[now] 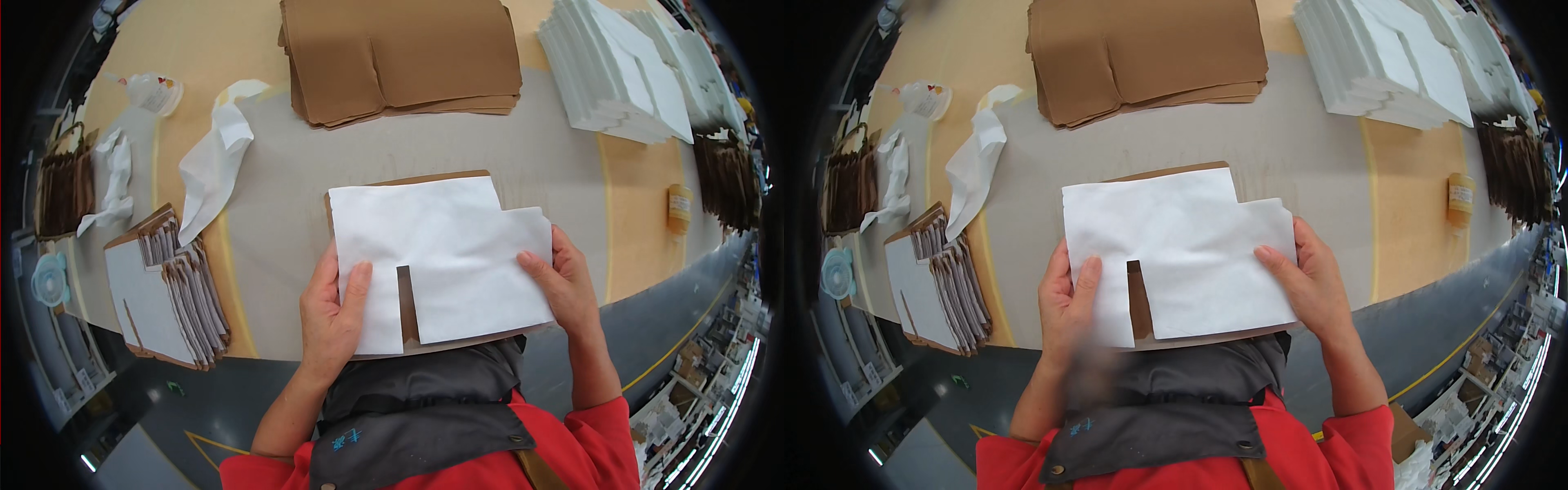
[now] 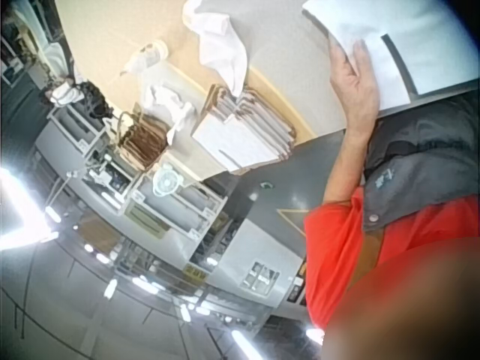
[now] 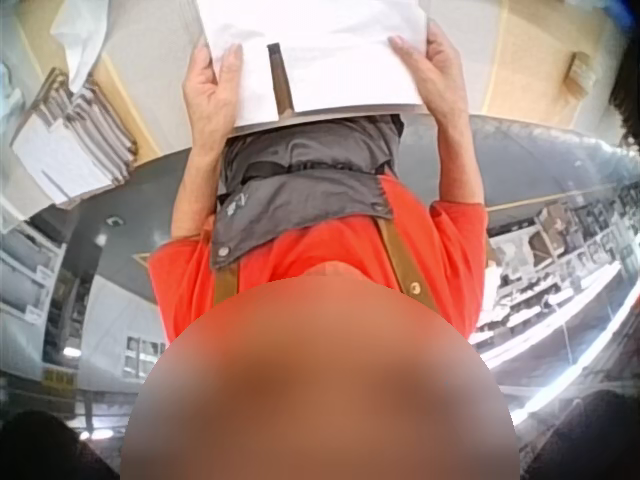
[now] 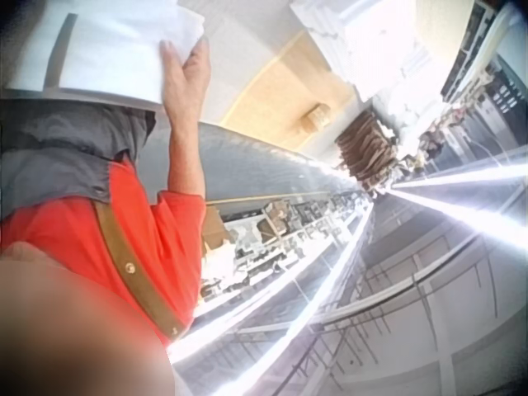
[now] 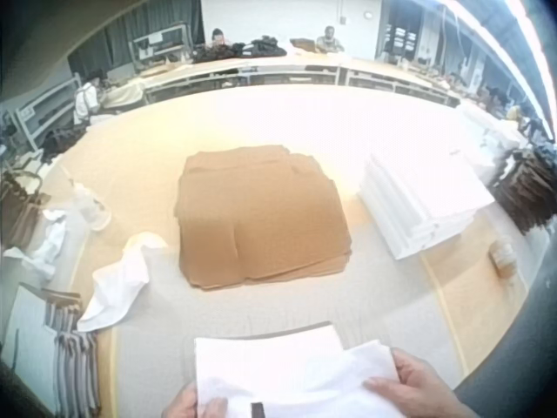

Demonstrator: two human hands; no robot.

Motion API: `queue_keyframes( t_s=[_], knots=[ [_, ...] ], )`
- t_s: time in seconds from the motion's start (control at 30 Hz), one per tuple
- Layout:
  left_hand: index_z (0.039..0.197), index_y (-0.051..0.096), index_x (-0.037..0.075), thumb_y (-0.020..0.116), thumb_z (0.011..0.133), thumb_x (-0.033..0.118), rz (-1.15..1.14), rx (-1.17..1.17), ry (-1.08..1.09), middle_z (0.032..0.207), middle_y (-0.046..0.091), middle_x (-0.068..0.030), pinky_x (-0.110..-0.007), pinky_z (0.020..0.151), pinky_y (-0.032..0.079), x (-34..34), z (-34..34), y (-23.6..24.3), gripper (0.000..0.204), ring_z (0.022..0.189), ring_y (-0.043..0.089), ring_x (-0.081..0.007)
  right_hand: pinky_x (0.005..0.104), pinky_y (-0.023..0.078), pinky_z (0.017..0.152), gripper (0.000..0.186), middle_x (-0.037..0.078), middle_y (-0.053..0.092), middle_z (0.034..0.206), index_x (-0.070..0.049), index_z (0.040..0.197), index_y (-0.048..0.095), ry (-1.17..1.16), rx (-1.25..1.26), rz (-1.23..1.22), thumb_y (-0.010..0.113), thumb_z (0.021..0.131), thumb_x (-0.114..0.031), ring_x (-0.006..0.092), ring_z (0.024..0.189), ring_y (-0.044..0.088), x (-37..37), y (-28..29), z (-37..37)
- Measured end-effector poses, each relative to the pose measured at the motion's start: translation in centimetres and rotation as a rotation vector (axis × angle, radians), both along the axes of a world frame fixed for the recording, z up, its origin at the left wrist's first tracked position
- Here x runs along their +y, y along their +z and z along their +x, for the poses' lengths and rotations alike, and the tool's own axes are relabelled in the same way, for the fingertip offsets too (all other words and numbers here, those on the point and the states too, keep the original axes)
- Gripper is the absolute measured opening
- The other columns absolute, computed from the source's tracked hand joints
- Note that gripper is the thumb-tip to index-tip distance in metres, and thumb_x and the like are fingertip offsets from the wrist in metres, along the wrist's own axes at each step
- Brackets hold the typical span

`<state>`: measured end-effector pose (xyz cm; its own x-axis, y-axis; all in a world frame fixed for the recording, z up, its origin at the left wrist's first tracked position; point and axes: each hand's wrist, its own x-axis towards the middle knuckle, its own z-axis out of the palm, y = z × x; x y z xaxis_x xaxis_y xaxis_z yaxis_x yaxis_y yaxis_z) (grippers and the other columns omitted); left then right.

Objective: Applying glue to a leather piece and adhering a fabric or paper lining to it.

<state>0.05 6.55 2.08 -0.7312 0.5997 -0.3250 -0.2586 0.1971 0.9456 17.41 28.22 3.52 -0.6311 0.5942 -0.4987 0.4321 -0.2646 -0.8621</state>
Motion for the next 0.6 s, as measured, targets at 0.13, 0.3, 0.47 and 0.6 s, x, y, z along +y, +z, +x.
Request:
queue_keyframes(
  t_s=[0.13,0.3,0.47,0.6],
  knots=[
    [0.144,0.044,-0.007,0.058,0.102,0.009,-0.031,0.036,-0.01,0.125,0.064,-0.011,-0.025,0.097,0.046,0.1,-0.5,0.1,0.048,0.111,0.059,-0.0105,0.0251,0.05,0.087,0.04,0.006,0.066,0.113,0.003,0.132,0.054,0.002,0.013,-0.02,0.066,0.096,-0.009,0.0096,0.1,0.061,0.0,0.2,0.1],
    [0.148,0.041,-0.003,0.06,0.1,0.007,-0.041,0.119,0.018,0.127,0.064,-0.0145,-0.026,0.096,0.046,0.1,-0.7,0.0,0.054,0.111,0.06,-0.0118,0.026,0.049,0.091,0.039,0.007,0.065,0.116,0.003,0.131,0.054,0.005,0.039,-0.018,0.065,0.095,-0.008,0.0102,0.103,0.06,0.1,0.0,0.2],
    [0.152,0.039,0.007,0.058,0.1,0.003,-0.044,0.065,-0.032,0.122,0.065,-0.01,-0.024,0.092,0.048,0.1,-0.8,0.6,0.056,0.105,0.061,-0.0092,0.0258,0.049,0.091,0.039,0.007,0.065,0.116,0.004,0.131,0.054,0.009,0.033,-0.018,0.065,0.095,-0.008,0.0104,0.103,0.06,0.1,0.0,0.2],
    [0.147,0.047,0.006,0.06,0.099,0.004,-0.127,0.292,-0.166,0.116,0.067,-0.0083,-0.023,0.089,0.049,-0.5,-1.5,-0.4,0.05,0.099,0.061,-0.0079,0.026,0.049,0.091,0.039,0.007,0.065,0.116,0.004,0.131,0.054,-0.011,0.058,-0.008,0.065,0.096,-0.008,0.0105,0.103,0.061,0.0,0.0,0.1]
  ],
)
